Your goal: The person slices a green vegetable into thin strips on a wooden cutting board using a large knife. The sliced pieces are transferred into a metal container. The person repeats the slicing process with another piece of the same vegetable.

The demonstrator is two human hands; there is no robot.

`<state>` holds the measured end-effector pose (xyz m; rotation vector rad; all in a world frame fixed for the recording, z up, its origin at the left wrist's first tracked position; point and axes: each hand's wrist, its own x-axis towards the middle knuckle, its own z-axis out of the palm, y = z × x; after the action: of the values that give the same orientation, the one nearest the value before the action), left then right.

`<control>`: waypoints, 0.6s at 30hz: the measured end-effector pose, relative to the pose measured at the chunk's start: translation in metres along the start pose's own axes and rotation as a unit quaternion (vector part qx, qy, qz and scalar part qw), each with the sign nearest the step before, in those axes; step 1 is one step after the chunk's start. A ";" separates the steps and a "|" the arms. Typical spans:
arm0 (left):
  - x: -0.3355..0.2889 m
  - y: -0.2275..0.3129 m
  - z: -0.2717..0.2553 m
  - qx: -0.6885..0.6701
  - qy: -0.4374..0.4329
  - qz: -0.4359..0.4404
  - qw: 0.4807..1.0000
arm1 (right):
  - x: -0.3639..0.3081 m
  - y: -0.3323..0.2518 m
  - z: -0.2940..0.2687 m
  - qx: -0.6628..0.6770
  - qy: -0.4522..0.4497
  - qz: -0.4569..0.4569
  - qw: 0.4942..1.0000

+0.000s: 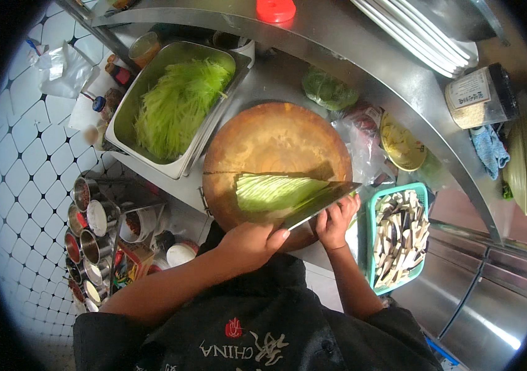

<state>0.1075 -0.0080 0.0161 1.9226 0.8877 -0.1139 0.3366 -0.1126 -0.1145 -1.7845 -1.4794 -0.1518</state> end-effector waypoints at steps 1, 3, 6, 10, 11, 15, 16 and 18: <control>-0.014 0.004 -0.009 0.003 -0.026 -0.020 0.999 | -0.001 0.000 0.003 -0.007 -0.003 -0.007 1.000; -0.033 0.012 -0.027 0.006 -0.083 -0.052 0.995 | 0.000 0.002 0.005 -0.028 -0.008 -0.020 0.999; -0.042 0.031 -0.049 0.006 -0.139 -0.143 0.980 | -0.006 0.004 0.006 -0.027 -0.008 -0.012 1.000; -0.044 0.012 -0.034 -0.009 -0.076 -0.078 0.994 | -0.005 0.002 0.007 -0.012 0.010 0.002 1.000; -0.043 0.008 -0.031 -0.013 -0.071 -0.078 0.994 | -0.004 0.001 0.008 -0.012 0.007 0.003 1.000; -0.021 0.007 -0.025 -0.021 -0.102 -0.088 0.991 | -0.006 0.002 0.007 -0.011 0.004 0.004 1.000; -0.010 0.007 -0.020 -0.012 -0.090 -0.078 0.993 | -0.006 0.003 0.007 -0.011 0.007 0.003 1.000; 0.010 0.004 -0.004 0.001 -0.065 -0.056 0.996 | -0.004 0.001 0.006 -0.012 0.001 0.002 1.000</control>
<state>0.1162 -0.0005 0.0162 1.8450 0.9077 -0.3038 0.3342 -0.1123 -0.1212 -1.8053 -1.4787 -0.1704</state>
